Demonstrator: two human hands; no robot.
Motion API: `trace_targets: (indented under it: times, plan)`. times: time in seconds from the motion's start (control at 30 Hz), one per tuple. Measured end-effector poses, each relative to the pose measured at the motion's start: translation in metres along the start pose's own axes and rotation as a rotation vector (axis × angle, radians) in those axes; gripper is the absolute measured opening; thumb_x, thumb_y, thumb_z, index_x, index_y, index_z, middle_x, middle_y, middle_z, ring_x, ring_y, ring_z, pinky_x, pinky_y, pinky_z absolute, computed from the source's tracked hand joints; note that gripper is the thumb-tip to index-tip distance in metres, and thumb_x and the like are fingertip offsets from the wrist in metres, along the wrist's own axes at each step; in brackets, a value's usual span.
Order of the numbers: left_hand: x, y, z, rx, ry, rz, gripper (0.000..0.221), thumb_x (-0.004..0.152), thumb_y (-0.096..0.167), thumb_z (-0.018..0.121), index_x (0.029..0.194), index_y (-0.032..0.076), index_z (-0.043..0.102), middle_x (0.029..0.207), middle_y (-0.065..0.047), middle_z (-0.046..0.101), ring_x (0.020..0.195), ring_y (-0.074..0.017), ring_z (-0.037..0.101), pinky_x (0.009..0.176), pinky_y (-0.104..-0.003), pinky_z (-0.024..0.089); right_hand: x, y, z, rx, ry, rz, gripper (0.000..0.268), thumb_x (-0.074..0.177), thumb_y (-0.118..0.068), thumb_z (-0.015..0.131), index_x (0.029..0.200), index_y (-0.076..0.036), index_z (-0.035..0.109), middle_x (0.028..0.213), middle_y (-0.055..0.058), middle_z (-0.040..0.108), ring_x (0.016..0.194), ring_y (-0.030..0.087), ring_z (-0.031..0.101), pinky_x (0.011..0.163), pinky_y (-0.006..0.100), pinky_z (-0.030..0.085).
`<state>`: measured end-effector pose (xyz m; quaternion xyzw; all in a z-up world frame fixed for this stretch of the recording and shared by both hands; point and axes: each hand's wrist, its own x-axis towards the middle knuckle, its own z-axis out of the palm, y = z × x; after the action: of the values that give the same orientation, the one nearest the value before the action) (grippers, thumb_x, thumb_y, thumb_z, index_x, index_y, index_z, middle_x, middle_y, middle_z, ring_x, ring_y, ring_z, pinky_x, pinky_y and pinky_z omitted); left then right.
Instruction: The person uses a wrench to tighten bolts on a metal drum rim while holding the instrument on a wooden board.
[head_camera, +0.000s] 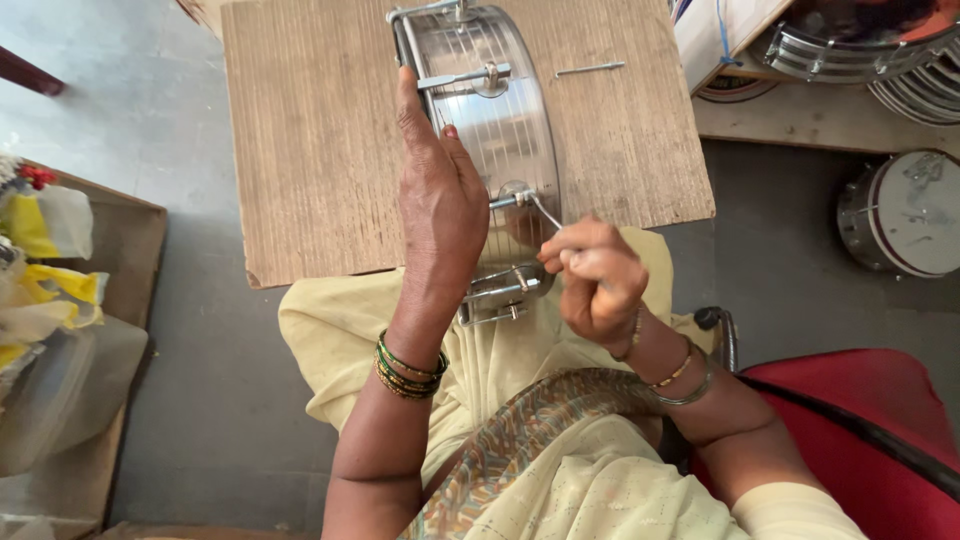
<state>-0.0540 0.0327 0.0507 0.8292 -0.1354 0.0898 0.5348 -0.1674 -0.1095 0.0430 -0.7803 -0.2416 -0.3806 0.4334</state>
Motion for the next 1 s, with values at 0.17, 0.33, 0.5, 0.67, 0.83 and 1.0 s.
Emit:
trace_targets:
  times: [0.17, 0.33, 0.5, 0.67, 0.83, 1.0]
  plan:
    - [-0.002, -0.001, -0.003, -0.022, 0.015, 0.051, 0.061, 0.117, 0.009, 0.042, 0.167, 0.011, 0.008, 0.078, -0.012, 0.064, 0.056, -0.0184, 0.056, 0.052, -0.037, 0.044, 0.043, -0.014, -0.009, 0.143, -0.034, 0.441, 0.013, 0.117, -0.002, 0.048, 0.125, -0.004, 0.038, 0.095, 0.012, 0.063, 0.063, 0.008, 0.057, 0.059, 0.021, 0.055]
    - [-0.008, -0.005, -0.008, -0.055, 0.042, 0.107, 0.06, 0.118, 0.008, 0.042, 0.168, 0.011, 0.011, 0.088, -0.014, 0.067, 0.061, -0.019, 0.061, 0.056, -0.037, 0.047, 0.095, 0.009, -0.013, 0.348, -0.137, 0.808, 0.014, 0.113, -0.006, 0.048, 0.123, -0.002, 0.039, 0.087, 0.009, 0.062, 0.055, 0.008, 0.054, 0.05, 0.025, 0.055]
    - [-0.016, -0.002, -0.016, -0.077, 0.039, 0.128, 0.059, 0.118, 0.007, 0.041, 0.168, 0.011, 0.01, 0.097, -0.016, 0.069, 0.064, -0.02, 0.064, 0.059, -0.039, 0.049, 0.101, 0.022, -0.018, 0.577, -0.119, 0.917, 0.016, 0.112, -0.007, 0.051, 0.124, -0.001, 0.043, 0.087, 0.011, 0.062, 0.058, 0.01, 0.053, 0.054, 0.028, 0.058]
    - [-0.015, 0.001, -0.015, -0.093, 0.02, 0.061, 0.056, 0.117, 0.006, 0.041, 0.165, 0.01, 0.012, 0.086, -0.015, 0.067, 0.059, -0.0196, 0.059, 0.059, -0.038, 0.048, 0.045, -0.018, -0.02, 0.332, -0.026, 0.409, 0.016, 0.117, -0.006, 0.05, 0.126, -0.007, 0.036, 0.094, 0.011, 0.061, 0.059, 0.01, 0.054, 0.055, 0.023, 0.055]
    - [-0.015, 0.003, -0.012, -0.086, 0.058, 0.153, 0.054, 0.121, 0.005, 0.042, 0.164, 0.011, 0.01, 0.113, -0.017, 0.065, 0.064, -0.015, 0.06, 0.059, -0.031, 0.05, 0.016, -0.017, -0.012, 0.012, -0.163, 0.017, 0.021, 0.104, 0.001, 0.053, 0.113, -0.011, 0.039, 0.094, 0.017, 0.062, 0.07, 0.022, 0.066, 0.061, 0.034, 0.056]
    - [-0.013, 0.01, -0.014, -0.11, 0.014, 0.081, 0.055, 0.119, 0.004, 0.042, 0.164, 0.009, 0.011, 0.08, -0.011, 0.061, 0.057, -0.0165, 0.051, 0.054, -0.033, 0.044, 0.019, -0.021, -0.015, 0.03, -0.196, 0.042, 0.023, 0.107, 0.003, 0.054, 0.115, -0.011, 0.037, 0.095, 0.016, 0.064, 0.068, 0.018, 0.061, 0.057, 0.031, 0.054]
